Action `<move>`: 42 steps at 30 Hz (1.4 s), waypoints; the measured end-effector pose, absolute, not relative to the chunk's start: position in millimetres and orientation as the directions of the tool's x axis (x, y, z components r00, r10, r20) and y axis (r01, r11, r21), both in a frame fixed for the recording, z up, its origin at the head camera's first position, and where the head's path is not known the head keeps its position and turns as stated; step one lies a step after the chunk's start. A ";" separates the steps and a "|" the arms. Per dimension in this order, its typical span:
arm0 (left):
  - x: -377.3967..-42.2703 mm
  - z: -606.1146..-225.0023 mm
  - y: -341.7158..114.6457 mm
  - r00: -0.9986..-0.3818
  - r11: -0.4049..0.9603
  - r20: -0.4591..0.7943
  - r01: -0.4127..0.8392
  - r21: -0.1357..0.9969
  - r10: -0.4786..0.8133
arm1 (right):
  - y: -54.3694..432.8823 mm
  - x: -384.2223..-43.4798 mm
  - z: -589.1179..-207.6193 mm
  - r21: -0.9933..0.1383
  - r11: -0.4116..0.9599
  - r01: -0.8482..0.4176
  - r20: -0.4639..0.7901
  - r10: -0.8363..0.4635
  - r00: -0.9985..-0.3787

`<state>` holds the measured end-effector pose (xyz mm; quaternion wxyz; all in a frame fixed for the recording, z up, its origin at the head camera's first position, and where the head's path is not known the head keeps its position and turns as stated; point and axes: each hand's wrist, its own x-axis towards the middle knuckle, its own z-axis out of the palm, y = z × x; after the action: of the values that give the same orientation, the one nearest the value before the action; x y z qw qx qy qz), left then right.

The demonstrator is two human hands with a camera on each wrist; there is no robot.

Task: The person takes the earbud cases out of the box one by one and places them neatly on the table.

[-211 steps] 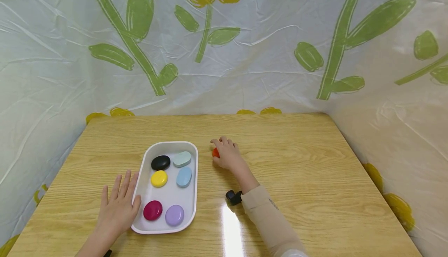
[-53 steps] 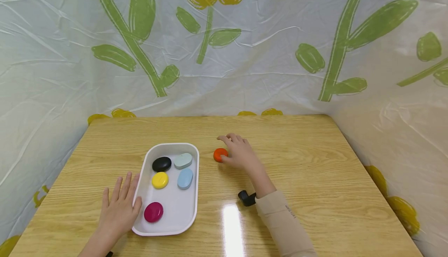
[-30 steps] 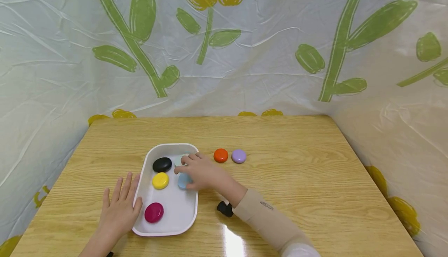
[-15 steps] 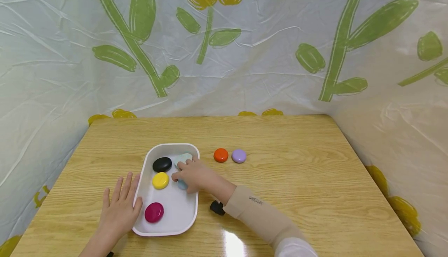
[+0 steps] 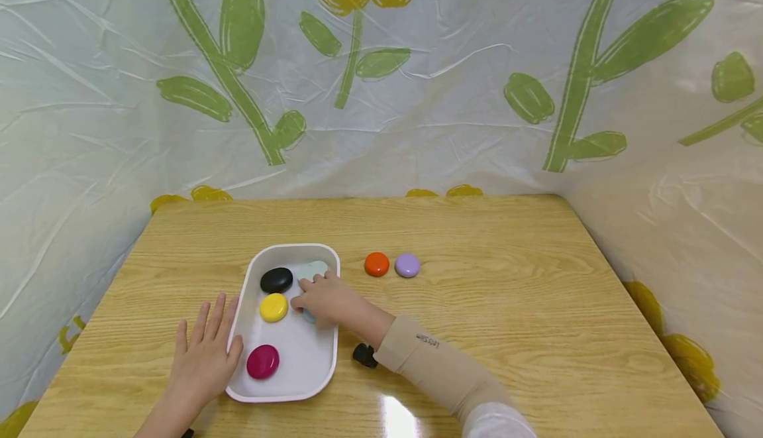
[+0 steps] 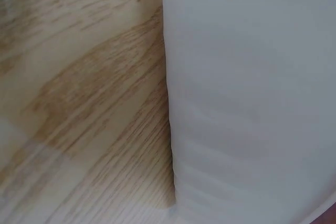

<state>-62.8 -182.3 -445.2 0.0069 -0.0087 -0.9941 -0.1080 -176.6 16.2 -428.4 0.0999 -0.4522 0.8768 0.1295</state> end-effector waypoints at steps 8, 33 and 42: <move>-63.5 -446.2 -182.1 -1.000 0.977 0.010 0.021 0.211 0.019 | 19.7 -174.7 -425.1 0.125 0.537 -0.835 -0.199 -0.810 -0.551; -63.8 -444.8 -183.7 -1.000 0.978 0.006 0.017 0.210 0.016 | 145.9 -211.3 -390.0 -0.312 0.825 -0.472 0.174 -0.439 -0.881; -64.4 -446.4 -183.7 -1.000 0.975 0.007 0.016 0.223 0.015 | 196.6 -221.6 -412.7 -0.359 0.884 -0.299 0.093 -0.285 -0.954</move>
<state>-64.4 -183.7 -446.4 0.0024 -0.0079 -0.9936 -0.1122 -221.6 196.6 -412.7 -0.0188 -0.1505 0.9704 -0.1880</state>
